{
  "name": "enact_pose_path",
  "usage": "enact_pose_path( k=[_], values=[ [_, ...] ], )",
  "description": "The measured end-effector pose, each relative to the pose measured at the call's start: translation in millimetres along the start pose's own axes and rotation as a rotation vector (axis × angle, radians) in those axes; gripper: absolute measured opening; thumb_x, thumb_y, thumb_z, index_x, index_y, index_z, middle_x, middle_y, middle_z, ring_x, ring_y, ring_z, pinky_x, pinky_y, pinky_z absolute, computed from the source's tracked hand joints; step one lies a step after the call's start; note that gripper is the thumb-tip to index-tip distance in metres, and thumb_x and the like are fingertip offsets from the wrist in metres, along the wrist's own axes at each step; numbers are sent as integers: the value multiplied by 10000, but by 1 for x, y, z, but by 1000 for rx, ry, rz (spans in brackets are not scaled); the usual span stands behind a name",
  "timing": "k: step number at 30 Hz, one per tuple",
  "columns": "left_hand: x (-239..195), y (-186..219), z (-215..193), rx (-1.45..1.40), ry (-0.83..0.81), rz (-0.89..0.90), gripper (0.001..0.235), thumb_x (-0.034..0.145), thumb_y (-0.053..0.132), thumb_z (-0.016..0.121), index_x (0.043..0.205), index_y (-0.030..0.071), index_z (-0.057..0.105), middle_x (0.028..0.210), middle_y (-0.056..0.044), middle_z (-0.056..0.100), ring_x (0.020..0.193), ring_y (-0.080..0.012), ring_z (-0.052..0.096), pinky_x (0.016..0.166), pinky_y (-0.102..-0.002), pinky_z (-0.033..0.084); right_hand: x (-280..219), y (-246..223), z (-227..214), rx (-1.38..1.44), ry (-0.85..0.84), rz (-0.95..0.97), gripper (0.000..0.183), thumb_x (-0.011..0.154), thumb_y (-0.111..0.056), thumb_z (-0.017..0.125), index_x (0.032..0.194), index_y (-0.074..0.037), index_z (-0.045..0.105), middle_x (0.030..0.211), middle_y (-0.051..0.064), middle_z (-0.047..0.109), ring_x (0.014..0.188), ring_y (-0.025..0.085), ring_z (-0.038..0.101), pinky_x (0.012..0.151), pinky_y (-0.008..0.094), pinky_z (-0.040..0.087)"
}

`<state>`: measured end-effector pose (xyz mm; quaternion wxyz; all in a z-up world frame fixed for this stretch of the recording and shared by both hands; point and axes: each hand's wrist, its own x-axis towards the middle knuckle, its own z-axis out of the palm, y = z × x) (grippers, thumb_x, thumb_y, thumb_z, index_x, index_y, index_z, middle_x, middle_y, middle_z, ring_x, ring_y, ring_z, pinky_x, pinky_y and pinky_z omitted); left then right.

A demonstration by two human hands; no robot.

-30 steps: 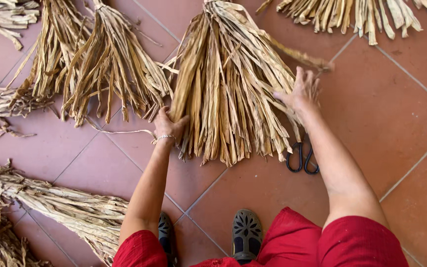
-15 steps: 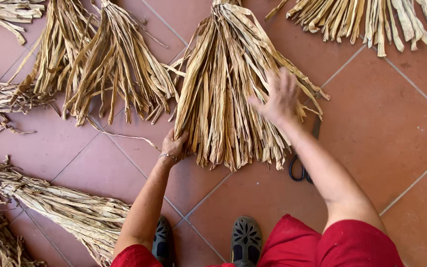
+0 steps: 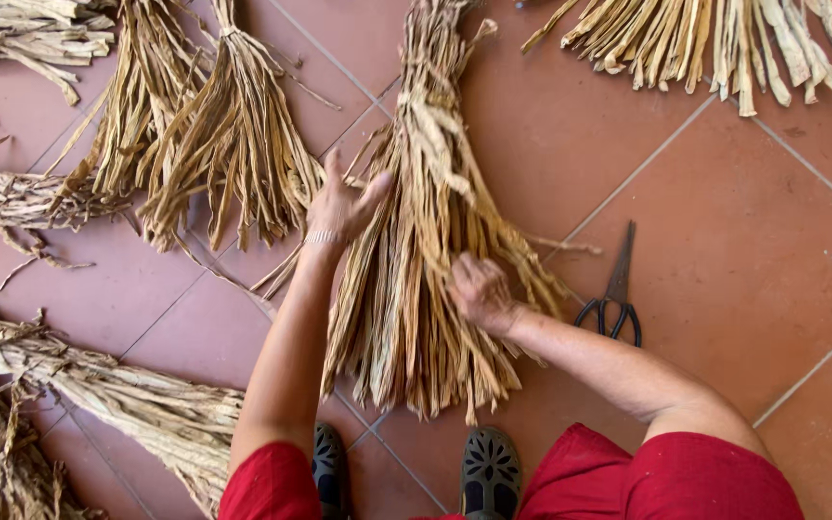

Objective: The person gathers dried plant strips from the floor, aligns them into bundles, and ties them using strips of the same material. Shears are used to cut the binding strips. The person repeatedly picks up, arranges, and secures the bundles on a tiled floor.

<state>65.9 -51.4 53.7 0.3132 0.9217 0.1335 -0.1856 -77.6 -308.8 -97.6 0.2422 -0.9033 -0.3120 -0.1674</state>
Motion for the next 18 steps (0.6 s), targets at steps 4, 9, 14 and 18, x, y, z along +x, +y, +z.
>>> enact_pose_path(
  k=[4,9,14,18],
  values=[
    [31,27,33,-158,-63,-47,1370,760,735,803,1597,81,-62,1592,-350,155,1461,-448,253,1157,-561,312,-24,-49,2,-101,-101,-132,212,1006,-81,639,1184,-20,541,982,98,610,795,136,577,568,283,457],
    [46,-1,72,29,-50,-197,1263,696,430,868,1621,45,99,1563,-257,398,1409,-365,461,1199,-440,399,-5,-81,-23,43,-263,-186,651,842,-509,668,1173,50,622,927,141,667,730,165,618,511,250,498],
    [36,-44,67,-239,13,-76,642,806,202,688,1433,65,657,1393,-166,727,1252,-261,725,1131,-314,550,46,-63,-81,449,-463,108,502,968,-513,618,642,-141,701,590,12,661,449,101,524,455,272,486],
    [-7,-41,67,-323,301,217,592,738,53,735,1318,10,624,1289,-128,567,1216,-264,575,1112,-368,494,101,9,-107,484,49,419,377,1061,-391,642,878,-63,669,818,54,688,663,113,613,569,300,566]
  ],
)
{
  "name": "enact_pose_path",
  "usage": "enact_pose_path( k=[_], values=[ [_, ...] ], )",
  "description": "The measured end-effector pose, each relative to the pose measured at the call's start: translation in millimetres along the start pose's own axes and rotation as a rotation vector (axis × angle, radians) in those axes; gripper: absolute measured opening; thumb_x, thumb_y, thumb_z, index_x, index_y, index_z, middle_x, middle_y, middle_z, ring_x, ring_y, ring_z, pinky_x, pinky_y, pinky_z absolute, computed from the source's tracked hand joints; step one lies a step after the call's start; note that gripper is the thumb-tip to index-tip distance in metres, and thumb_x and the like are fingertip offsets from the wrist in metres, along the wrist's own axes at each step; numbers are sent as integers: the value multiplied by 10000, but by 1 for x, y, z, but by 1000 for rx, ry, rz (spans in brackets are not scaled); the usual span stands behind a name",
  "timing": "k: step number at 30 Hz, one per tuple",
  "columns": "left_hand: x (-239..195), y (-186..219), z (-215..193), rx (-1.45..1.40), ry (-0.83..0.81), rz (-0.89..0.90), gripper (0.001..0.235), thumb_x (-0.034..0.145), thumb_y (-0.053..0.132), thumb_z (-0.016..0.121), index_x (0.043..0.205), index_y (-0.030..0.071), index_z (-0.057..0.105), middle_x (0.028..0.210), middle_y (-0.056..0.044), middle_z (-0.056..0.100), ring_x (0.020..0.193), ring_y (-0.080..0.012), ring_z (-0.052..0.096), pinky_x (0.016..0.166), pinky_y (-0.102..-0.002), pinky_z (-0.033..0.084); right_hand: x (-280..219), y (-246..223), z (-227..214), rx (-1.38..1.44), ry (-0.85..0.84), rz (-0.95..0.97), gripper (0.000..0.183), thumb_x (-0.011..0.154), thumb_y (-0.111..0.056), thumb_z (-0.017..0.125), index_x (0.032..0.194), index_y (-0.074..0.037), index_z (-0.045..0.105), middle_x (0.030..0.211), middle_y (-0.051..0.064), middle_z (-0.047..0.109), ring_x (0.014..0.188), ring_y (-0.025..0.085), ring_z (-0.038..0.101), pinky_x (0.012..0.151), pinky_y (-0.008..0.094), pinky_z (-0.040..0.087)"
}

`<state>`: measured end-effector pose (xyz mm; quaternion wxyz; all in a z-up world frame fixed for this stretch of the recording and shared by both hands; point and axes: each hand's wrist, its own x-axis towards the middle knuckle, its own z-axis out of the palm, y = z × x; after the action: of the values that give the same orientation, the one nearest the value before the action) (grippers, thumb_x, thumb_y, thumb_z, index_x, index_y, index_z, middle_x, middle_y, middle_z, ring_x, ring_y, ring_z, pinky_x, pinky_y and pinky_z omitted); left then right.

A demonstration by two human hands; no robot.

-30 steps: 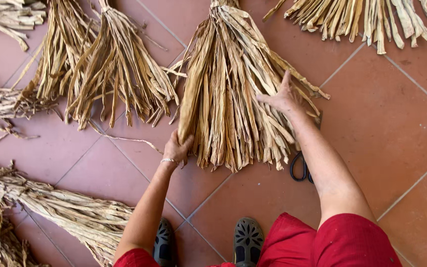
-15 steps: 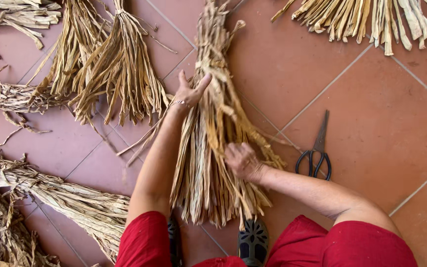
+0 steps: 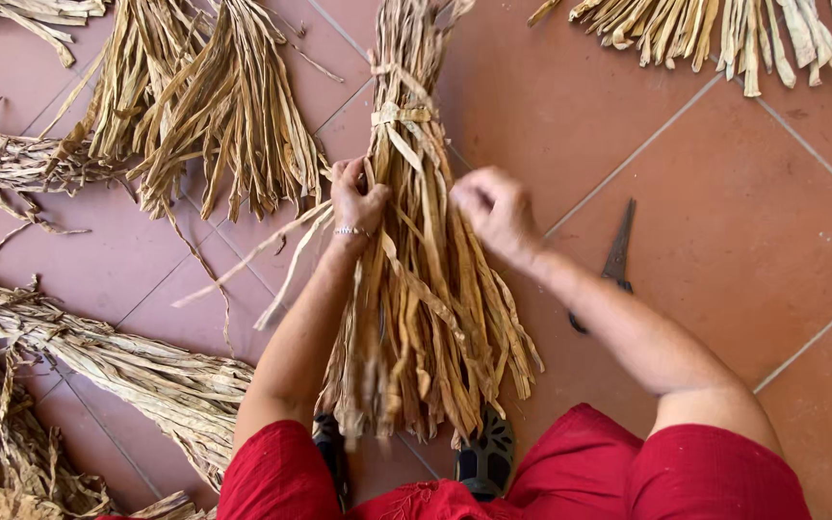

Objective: The person gathers dried plant strips from the floor, aligns them into bundles, and ties them using strips of the same material. Shears are used to cut the binding strips. The person repeatedly picks up, arranges, and secures the bundles on a tiled floor.

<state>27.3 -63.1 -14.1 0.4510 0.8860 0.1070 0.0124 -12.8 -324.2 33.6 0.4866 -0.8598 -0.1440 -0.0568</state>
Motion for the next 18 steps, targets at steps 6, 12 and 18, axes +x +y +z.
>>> enact_pose_path(
  k=[6,12,18],
  values=[
    [-60,54,-6,-190,136,359,534,741,-40,672,1269,-5,599,1295,-147,529,1222,-288,589,1106,-395,570,67,17,-27,397,-76,445,1049,802,-591,858,1516,-33,330,1445,189,478,1261,233,570,1013,415,563],
    [-93,93,21,85,170,627,660,725,-71,654,1371,-1,537,1341,-204,493,1224,-354,576,1005,-409,581,79,-26,-28,400,-37,417,1049,693,-620,869,1491,-66,472,1382,140,652,1302,254,608,1139,404,473],
    [-130,134,60,-114,-136,505,396,1019,143,731,1368,42,576,1302,-177,584,1190,-355,618,968,-445,571,75,-38,-45,451,34,452,860,605,-256,915,1343,-72,514,1201,86,692,1148,232,680,1040,405,584]
  ],
)
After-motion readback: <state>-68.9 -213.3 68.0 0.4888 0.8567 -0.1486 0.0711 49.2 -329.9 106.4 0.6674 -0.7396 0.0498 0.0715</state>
